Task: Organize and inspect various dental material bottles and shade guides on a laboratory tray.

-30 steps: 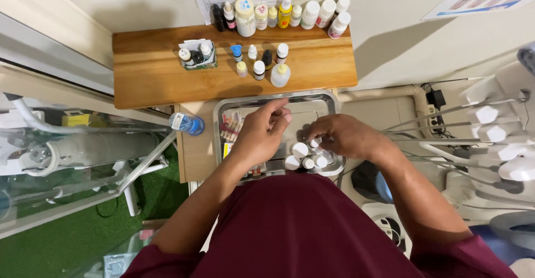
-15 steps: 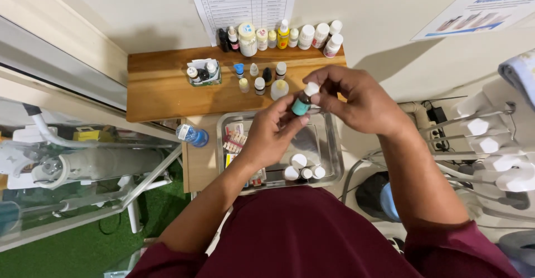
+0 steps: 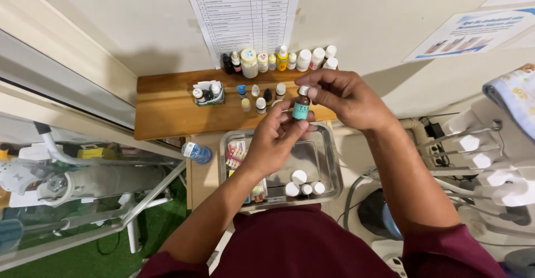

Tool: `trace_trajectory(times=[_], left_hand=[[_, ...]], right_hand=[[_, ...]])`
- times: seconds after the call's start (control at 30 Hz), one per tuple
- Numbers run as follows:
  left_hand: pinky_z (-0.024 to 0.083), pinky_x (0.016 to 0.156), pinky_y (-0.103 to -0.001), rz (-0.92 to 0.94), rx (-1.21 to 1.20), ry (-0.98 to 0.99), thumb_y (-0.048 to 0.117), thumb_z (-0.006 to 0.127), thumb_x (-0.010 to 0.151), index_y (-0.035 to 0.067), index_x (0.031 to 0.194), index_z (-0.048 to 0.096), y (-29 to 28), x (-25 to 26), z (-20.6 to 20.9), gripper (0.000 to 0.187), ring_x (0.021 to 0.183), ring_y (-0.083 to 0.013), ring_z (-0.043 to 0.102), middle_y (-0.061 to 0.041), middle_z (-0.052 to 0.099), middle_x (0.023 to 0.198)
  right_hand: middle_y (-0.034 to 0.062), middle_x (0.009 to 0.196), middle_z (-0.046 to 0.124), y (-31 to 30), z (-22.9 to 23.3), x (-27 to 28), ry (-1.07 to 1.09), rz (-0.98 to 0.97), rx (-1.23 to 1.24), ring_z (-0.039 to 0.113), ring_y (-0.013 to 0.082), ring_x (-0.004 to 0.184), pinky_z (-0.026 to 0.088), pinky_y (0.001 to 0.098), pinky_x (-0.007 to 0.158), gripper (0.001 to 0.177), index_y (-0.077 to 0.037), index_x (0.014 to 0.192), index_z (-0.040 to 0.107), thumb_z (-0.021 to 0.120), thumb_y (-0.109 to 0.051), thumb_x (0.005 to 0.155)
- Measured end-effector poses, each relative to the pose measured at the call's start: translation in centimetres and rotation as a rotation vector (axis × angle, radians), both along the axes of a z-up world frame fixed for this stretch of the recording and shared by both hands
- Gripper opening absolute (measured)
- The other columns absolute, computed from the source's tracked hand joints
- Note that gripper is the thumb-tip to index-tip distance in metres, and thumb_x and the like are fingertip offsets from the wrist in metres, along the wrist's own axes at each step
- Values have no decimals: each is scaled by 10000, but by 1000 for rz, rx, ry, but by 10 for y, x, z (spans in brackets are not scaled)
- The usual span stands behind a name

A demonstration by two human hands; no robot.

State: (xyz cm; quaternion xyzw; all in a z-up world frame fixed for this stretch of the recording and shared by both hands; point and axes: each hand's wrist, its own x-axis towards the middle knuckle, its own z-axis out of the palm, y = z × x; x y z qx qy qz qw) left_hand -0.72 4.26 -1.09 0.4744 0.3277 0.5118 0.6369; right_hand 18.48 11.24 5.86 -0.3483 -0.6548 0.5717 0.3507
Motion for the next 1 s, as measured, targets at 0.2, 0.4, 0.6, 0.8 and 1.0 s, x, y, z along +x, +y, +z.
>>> trace_trajectory(times=[0.2,0.4,0.6,0.8,1.0], left_hand=[[577,956,-283,1,25,19,93,635,1045,-30,1411,525,10,-21,2,402,1058,-125,680,-72,682,1191],[570,921,-275,-63,22,8,138,639,1045,-20,1415,549,6,-35,9,412,1030,-112,676,-59,686,1160],[589,934,-287,-66,2,-39,143,614,1045,-7,1427,532,-20,-17,19,418,1032,-124,692,-50,689,1174],[600,923,-318,97,81,-74,95,622,1060,-16,1434,513,-40,22,17,406,1020,-161,707,-92,699,1149],[606,960,-322,184,72,-4,97,619,1066,-12,1426,512,-62,58,19,391,1073,-175,716,-98,695,1222]], right_hand=[[75,1127,737,0,5,-18,-7,-59,68,690,140,1046,577,300,962,273,10,1265,686,666,-105,1018],[68,1115,736,-25,11,-31,30,-176,66,703,131,1007,573,290,937,285,9,1284,676,657,-110,1026],[34,1056,749,-49,15,-11,47,-170,37,691,104,977,570,272,912,297,-11,1303,672,639,-138,1036],[0,1067,716,-53,24,23,25,-107,125,606,72,916,506,237,837,286,-14,1310,686,672,-139,1054],[-18,1021,714,-52,17,56,48,5,149,585,66,870,500,242,812,233,-29,1267,701,675,-142,1065]])
